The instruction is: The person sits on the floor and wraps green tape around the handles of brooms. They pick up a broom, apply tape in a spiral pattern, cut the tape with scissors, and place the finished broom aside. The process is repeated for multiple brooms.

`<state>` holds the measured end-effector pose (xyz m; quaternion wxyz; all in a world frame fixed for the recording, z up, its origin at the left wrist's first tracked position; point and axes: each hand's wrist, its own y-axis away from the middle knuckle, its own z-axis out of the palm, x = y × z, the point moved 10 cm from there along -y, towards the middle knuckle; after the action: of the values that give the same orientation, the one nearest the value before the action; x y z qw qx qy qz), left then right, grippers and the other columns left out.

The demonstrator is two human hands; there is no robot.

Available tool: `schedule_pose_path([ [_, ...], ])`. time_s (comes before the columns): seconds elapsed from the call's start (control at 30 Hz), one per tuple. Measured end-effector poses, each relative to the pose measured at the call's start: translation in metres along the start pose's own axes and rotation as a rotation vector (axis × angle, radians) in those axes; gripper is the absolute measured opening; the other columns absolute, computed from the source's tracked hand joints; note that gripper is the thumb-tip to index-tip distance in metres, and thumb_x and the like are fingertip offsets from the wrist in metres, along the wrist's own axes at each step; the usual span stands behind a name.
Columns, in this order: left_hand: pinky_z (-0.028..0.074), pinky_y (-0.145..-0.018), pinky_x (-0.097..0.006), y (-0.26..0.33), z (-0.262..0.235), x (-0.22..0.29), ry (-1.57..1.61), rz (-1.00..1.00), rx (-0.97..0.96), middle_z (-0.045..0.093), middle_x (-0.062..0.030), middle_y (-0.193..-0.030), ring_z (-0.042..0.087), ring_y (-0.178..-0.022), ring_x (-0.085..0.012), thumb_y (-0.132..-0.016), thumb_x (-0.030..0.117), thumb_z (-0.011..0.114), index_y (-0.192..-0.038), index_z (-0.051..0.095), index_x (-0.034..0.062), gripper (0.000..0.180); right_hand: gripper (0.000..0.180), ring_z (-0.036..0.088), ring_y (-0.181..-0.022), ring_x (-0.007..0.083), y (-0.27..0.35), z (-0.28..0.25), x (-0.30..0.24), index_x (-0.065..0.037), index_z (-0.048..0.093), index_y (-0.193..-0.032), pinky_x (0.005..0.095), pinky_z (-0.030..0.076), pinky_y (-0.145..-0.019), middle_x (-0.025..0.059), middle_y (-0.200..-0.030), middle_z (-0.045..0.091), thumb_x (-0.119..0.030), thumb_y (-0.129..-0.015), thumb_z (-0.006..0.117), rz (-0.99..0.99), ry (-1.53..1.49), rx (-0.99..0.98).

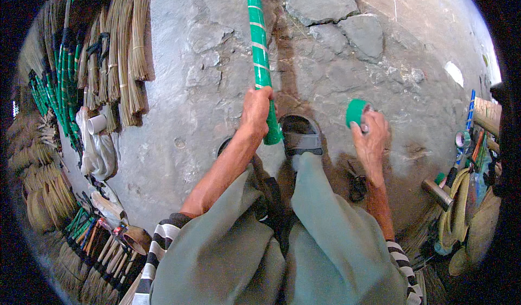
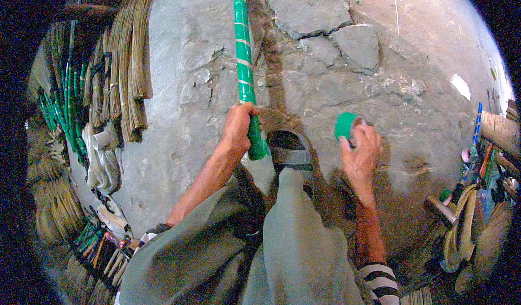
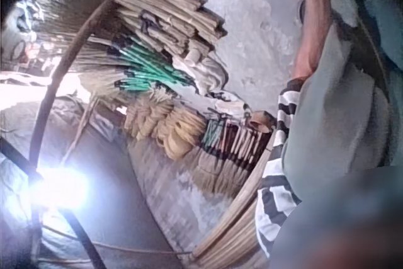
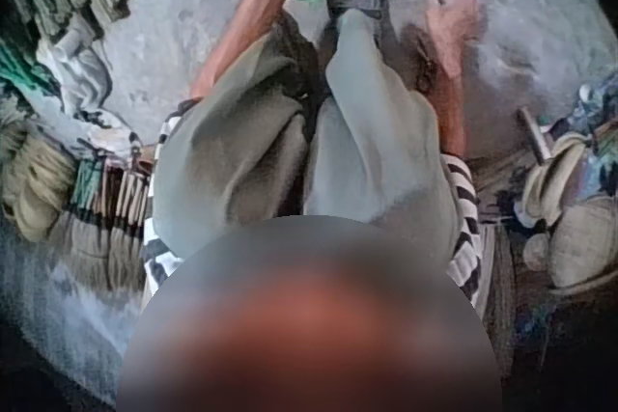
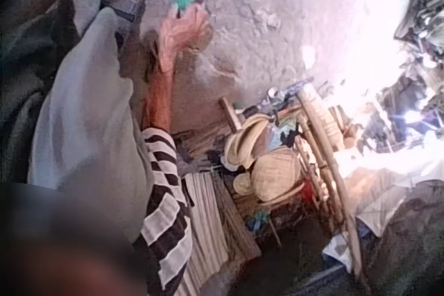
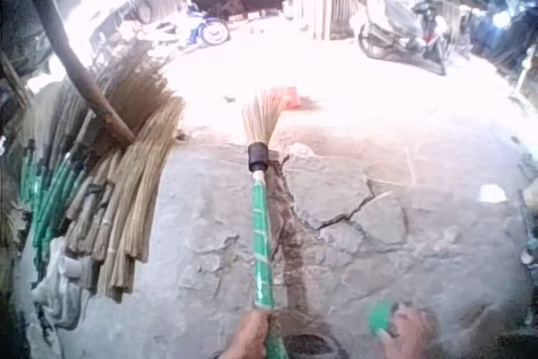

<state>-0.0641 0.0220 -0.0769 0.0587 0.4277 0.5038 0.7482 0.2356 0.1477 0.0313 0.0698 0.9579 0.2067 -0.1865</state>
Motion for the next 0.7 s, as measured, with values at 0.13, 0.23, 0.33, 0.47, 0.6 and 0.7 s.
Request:
schedule_pose_path([
  [0.13,0.049,-0.049,-0.037,-0.007,0.022,0.009,0.216,0.021,-0.066,0.057,-0.0066,-0.07,0.057,-0.054,-0.0201,-0.09,0.018,0.069,-0.091,0.054,0.0084,0.017,0.035,0.053,-0.125,0.038,0.026,-0.016,0.066,-0.006,0.069,-0.114,0.0555,0.04,-0.104,0.0143,-0.133,0.059,-0.02,-0.083,0.079,0.06,0.308,-0.048],
  [0.23,0.047,-0.046,-0.035,-0.003,0.051,0.005,0.392,-0.076,-0.208,0.055,-0.0036,-0.068,0.055,-0.053,-0.0165,-0.088,0.021,0.081,-0.091,0.055,0.0108,0.028,0.037,0.053,-0.126,0.0378,0.041,-0.024,0.096,-0.006,0.068,-0.117,0.0546,0.04,-0.106,0.0152,-0.13,0.061,-0.02,-0.085,0.078,0.169,0.438,-0.142],
  [0.33,0.047,-0.046,-0.035,-0.004,0.076,0.006,0.466,-0.099,-0.261,0.055,-0.0028,-0.069,0.055,-0.053,-0.0166,-0.088,0.021,0.082,-0.091,0.055,0.0118,0.028,0.039,0.055,-0.124,0.0385,0.041,-0.036,0.058,-0.005,0.067,-0.119,0.0524,0.041,-0.107,0.0169,-0.126,0.063,-0.02,-0.085,0.077,0.087,0.178,-0.034],
  [0.47,0.048,-0.048,-0.034,-0.01,0.109,-0.001,0.449,-0.142,-0.256,0.055,-0.0016,-0.069,0.054,-0.054,-0.0163,-0.088,0.024,0.081,-0.091,0.052,0.0141,0.031,0.059,0.067,-0.116,0.0319,0.046,0.016,-0.02,0.0,0.06,-0.136,0.0455,0.052,-0.103,0.0201,-0.126,0.069,-0.036,-0.092,0.078,0.259,-0.596,-0.302],
  [0.6,0.05,-0.047,-0.035,-0.014,0.121,0.004,0.428,-0.035,-0.173,0.055,-0.0023,-0.07,0.054,-0.055,-0.0168,-0.087,0.021,0.082,-0.092,0.053,0.0133,0.031,0.074,0.065,-0.1,0.025,0.038,0.05,-0.065,0.002,0.052,-0.141,0.0424,0.055,-0.089,0.016,-0.112,0.067,-0.053,-0.096,0.072,0.409,-0.733,-0.35],
  [0.7,0.049,-0.047,-0.035,-0.014,0.12,0.005,0.421,-0.001,-0.131,0.055,-0.003,-0.071,0.055,-0.055,-0.0173,-0.087,0.021,0.082,-0.092,0.053,0.0128,0.03,0.059,0.058,-0.09,0.0133,0.025,0.053,-0.076,-0.003,0.057,-0.132,0.0314,0.049,-0.081,0.0066,-0.102,0.063,-0.051,-0.101,0.067,0.373,-0.825,-0.211],
])
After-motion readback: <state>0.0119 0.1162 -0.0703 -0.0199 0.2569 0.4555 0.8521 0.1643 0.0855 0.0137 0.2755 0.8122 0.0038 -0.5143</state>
